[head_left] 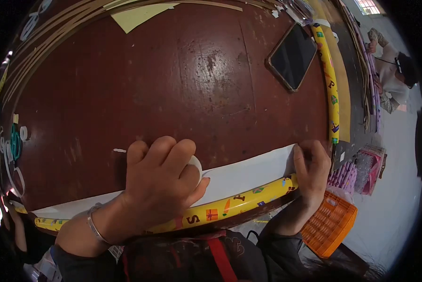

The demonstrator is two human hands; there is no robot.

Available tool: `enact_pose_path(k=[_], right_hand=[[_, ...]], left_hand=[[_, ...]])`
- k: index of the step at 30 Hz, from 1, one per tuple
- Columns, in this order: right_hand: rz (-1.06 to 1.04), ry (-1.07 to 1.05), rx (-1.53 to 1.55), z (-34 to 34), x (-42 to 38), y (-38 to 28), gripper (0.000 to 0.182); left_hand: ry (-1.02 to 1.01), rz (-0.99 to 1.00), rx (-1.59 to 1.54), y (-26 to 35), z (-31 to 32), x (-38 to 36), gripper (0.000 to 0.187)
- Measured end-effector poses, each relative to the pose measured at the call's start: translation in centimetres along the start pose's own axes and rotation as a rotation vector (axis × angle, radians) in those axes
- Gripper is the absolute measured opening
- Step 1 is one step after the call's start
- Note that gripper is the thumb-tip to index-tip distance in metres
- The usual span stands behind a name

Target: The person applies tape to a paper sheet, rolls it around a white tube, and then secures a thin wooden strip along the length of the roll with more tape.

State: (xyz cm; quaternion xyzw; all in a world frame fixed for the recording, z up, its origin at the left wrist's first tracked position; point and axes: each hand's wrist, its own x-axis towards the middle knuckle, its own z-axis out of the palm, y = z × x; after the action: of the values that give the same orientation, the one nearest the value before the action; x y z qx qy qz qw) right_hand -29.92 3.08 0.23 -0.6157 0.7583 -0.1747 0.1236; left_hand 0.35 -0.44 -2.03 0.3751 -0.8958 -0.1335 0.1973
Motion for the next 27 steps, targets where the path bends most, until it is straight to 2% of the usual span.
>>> enact_pose_path(k=[9,15,18,20,22,25,27], right_hand=[[0.005,0.126,-0.097,0.4,-0.2,0.3,0.013],[-0.057,0.339,-0.162,0.5,-1.1,0.3,0.017],[-0.072,0.403,-0.07,0.4,-1.6,0.1,0.021],[-0.405,0.47,-0.107,0.5,-1.7,-0.2,0.023],[-0.567,0.369,-0.029,0.7,-2.4,-1.6,0.024],[-0.608,0.09,0.018,1.2,-4.0,-3.7,0.028],[-0.652,0.021,0.014,1.7,-4.5,-4.1,0.034]], left_hand=[[-0.014,-0.025,0.026,0.4,-0.4,0.5,0.029],[0.009,0.0,0.012,0.2,-0.5,0.4,0.027],[-0.01,-0.014,-0.002,0.5,-1.1,0.8,0.025],[0.01,-0.015,0.002,0.7,-1.1,0.9,0.024],[0.028,-0.019,0.01,0.6,-1.0,0.9,0.024],[0.089,0.008,-0.014,0.5,-0.7,0.7,0.024],[0.072,0.026,-0.029,0.4,-0.6,0.6,0.025]])
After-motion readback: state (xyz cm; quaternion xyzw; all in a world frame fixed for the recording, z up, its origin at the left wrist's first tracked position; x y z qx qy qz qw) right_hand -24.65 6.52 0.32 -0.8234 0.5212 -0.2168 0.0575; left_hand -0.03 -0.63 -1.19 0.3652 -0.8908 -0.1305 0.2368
